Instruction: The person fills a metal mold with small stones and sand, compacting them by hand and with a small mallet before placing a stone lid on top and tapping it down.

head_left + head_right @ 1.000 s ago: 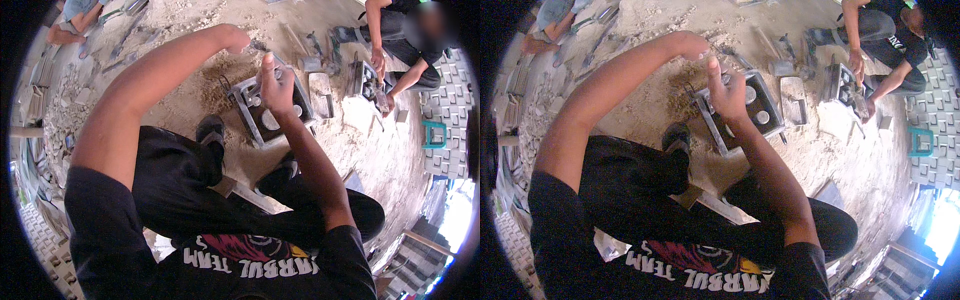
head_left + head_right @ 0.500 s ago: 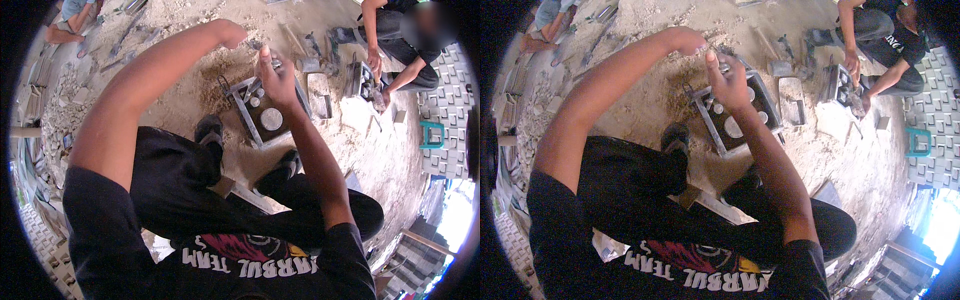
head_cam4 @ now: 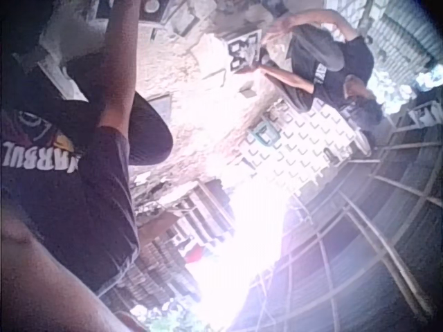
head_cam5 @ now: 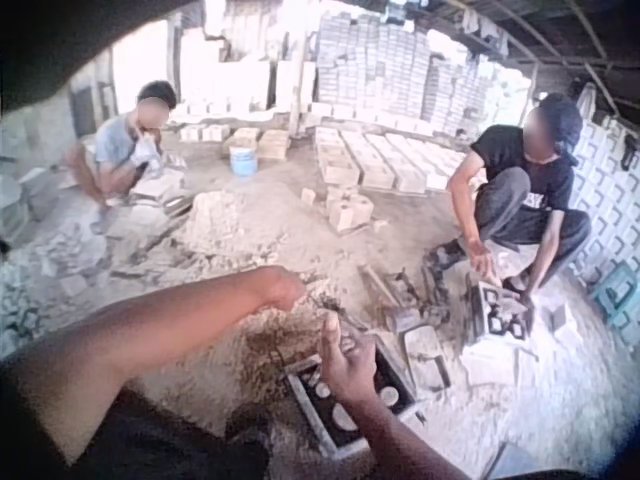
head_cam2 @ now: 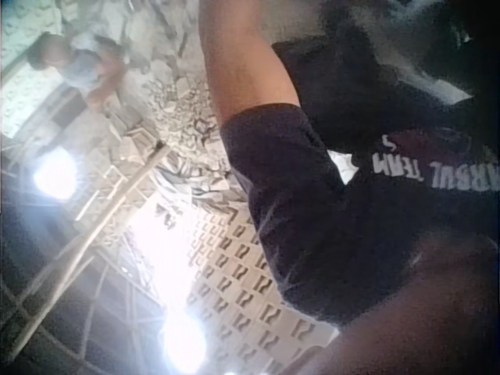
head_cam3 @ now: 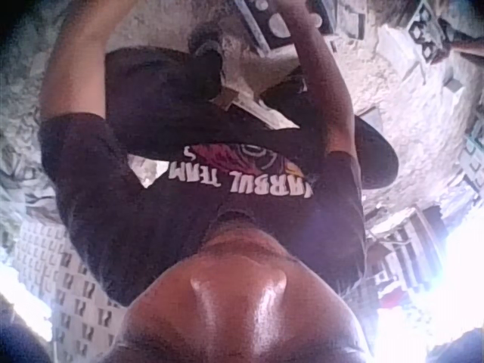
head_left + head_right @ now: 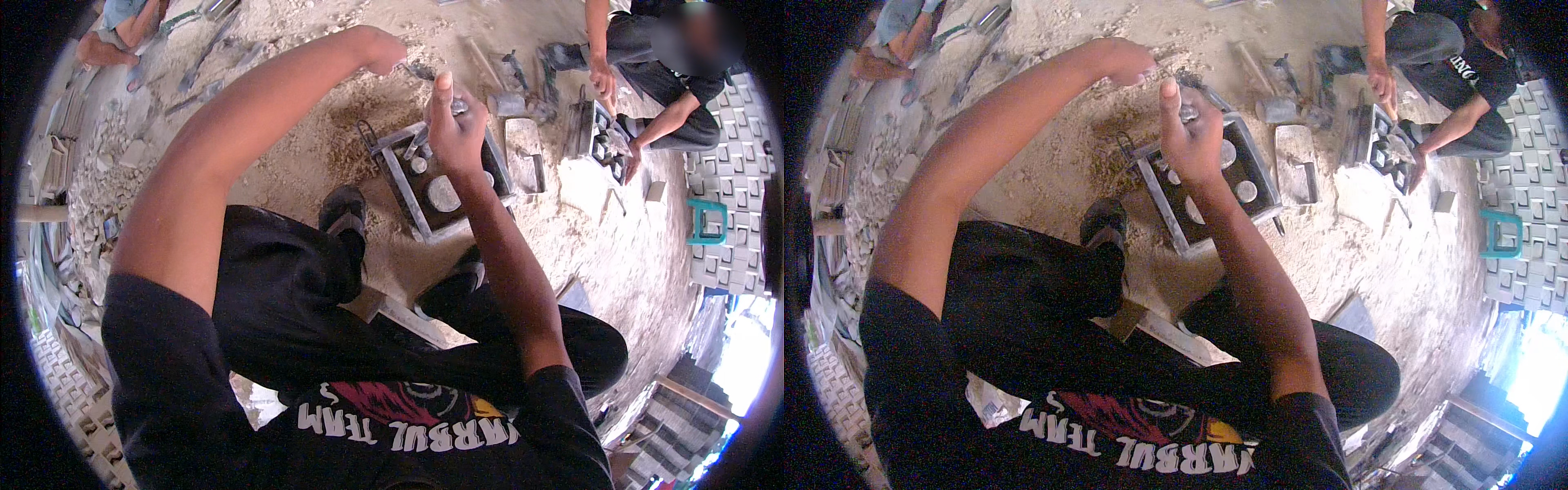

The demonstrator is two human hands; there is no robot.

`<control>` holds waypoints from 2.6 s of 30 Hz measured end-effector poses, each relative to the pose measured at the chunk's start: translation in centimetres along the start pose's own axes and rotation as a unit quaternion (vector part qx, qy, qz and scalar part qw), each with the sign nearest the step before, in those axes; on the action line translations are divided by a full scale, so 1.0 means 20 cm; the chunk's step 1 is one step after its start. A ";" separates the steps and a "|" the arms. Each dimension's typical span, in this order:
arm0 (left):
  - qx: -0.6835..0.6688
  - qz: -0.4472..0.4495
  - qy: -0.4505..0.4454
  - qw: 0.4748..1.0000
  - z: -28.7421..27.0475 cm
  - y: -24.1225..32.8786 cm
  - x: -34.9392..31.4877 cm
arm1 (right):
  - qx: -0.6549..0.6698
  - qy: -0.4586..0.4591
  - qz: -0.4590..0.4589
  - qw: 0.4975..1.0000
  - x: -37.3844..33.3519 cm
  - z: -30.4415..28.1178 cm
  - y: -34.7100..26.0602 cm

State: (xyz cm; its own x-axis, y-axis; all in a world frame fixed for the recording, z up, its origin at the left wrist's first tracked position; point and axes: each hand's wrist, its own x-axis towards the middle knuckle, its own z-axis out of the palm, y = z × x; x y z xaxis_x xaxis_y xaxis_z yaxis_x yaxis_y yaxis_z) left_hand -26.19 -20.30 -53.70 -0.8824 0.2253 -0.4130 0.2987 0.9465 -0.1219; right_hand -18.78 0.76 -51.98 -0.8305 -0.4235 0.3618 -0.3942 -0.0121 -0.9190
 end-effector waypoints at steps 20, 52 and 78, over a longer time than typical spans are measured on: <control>0.004 0.009 -0.006 1.000 -0.01 0.01 0.05 | 0.016 -0.023 0.028 0.999 0.06 -0.06 0.15; -0.030 0.015 -0.018 0.999 0.02 0.01 0.15 | 0.099 -0.049 0.027 0.993 0.20 -0.13 0.07; 0.036 -0.014 -0.115 0.993 0.06 0.04 0.10 | -0.041 0.189 -0.045 0.980 0.29 -0.41 0.20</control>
State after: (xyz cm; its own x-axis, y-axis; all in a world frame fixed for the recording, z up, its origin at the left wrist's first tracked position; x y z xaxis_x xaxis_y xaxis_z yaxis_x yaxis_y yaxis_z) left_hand -27.23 -19.31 -55.74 -0.7870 0.1323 -0.6026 0.3071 0.9312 -0.1965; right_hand -28.37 5.81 -52.30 -0.8715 -0.0582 0.4869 -0.4896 0.0463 -0.8707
